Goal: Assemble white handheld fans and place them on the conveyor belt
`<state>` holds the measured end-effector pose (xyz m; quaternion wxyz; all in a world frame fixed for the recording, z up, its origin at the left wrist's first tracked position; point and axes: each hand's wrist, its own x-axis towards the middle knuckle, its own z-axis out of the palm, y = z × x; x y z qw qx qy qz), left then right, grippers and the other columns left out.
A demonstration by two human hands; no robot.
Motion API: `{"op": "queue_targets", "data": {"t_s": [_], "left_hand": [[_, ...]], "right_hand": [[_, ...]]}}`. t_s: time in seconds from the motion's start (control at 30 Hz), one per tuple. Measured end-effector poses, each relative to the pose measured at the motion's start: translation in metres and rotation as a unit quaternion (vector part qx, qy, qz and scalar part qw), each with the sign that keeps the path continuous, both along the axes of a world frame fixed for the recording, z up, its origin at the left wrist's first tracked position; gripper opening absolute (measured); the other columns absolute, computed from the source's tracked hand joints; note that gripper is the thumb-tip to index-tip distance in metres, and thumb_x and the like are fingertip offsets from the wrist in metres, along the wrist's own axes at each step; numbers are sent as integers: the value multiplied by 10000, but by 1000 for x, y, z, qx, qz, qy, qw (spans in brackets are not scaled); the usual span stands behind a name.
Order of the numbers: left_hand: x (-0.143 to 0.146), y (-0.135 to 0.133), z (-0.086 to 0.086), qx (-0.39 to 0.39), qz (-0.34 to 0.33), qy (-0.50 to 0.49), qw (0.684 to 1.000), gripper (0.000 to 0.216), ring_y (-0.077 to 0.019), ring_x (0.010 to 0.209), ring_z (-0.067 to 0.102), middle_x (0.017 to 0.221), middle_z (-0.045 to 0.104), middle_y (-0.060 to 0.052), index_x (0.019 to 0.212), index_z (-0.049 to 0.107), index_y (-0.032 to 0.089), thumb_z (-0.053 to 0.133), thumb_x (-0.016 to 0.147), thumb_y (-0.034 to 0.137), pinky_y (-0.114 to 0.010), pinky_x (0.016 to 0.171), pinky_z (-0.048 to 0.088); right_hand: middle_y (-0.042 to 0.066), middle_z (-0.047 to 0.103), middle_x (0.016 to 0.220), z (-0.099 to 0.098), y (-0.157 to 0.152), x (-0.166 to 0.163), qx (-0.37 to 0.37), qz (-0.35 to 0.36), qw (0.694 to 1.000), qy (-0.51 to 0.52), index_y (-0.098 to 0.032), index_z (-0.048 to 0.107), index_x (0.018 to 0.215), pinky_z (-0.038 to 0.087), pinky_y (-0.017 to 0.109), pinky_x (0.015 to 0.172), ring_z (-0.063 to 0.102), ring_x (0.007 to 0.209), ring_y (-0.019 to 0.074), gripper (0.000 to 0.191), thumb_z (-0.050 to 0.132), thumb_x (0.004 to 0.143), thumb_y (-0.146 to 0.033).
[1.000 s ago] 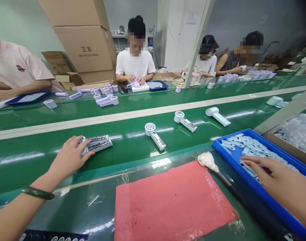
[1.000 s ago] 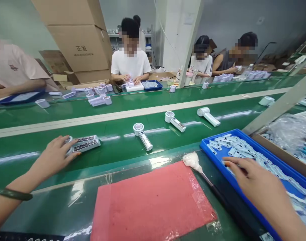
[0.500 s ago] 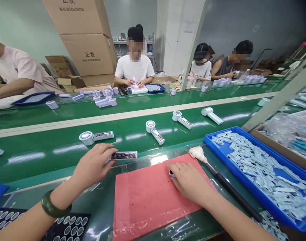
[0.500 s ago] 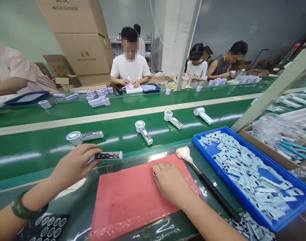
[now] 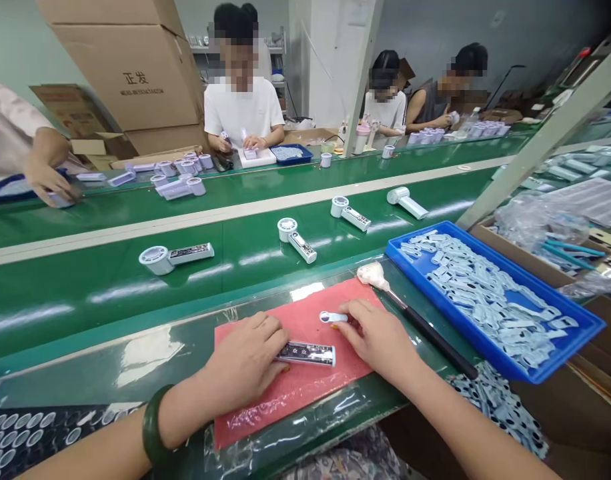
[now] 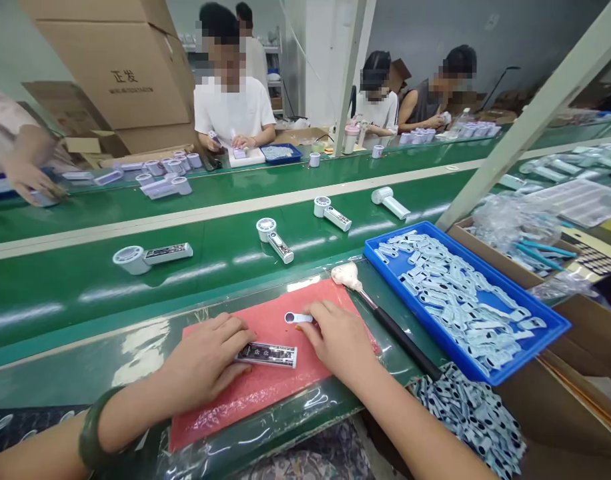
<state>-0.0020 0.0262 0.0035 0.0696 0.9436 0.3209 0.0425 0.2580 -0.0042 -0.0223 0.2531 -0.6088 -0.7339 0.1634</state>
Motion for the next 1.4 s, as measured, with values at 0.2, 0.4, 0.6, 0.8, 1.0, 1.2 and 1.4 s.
{"op": "queue_targets", "data": {"t_s": [0.2,0.4,0.6,0.8,1.0,1.2,1.4], "left_hand": [[-3,-3,1,-99,32,-129,986,349,-236,998,515,1125,588,-76,1178,519,210,625,885,368,-422,865,464],[-4,-6,-1,-114,24,-180,977,141,-203,927,524,1018,609,-59,1041,589,211,506,959,290,-392,814,447],[-3,-8,-7,-132,42,-188,972,162,-189,864,533,938,608,-49,974,625,211,464,968,228,-367,743,452],[-5,-24,-4,-75,34,-190,978,116,-210,983,565,1000,624,-53,970,615,210,508,936,181,-379,806,504],[-5,-48,0,-65,48,-115,990,142,-269,1120,581,1122,664,-46,1060,597,242,545,927,243,-476,903,537],[5,-52,-2,-18,54,-54,997,271,-316,1138,587,1150,664,-110,1135,589,165,390,951,179,-621,985,471],[4,-40,3,-29,-4,-68,997,268,-253,1200,529,1194,645,-79,1186,564,161,495,941,246,-471,1082,434]], "right_hand": [[19,613,895,17,-17,-34,14,87,995,40,-222,588,996,401,343,665,563,773,213,75,521,963,-232],[43,575,885,12,-22,-58,10,129,991,21,-192,575,938,393,375,690,527,796,234,87,489,950,-193],[8,580,952,5,-17,-53,-74,95,972,203,-226,604,897,439,339,775,559,891,195,91,553,957,-180],[0,614,1068,-1,-23,-50,-163,108,944,267,-243,604,1044,451,347,900,561,1024,202,160,642,899,-184],[15,592,1169,7,-39,-50,-152,163,958,180,-297,572,1244,413,409,994,517,1116,235,413,648,875,-129],[79,598,1159,-6,-41,-54,-67,175,978,89,-203,544,1263,438,444,943,523,1061,268,322,538,947,-139],[92,572,1253,-16,-41,-47,-9,203,976,74,-177,465,1338,416,459,1022,507,1125,259,368,535,978,-197]]}}
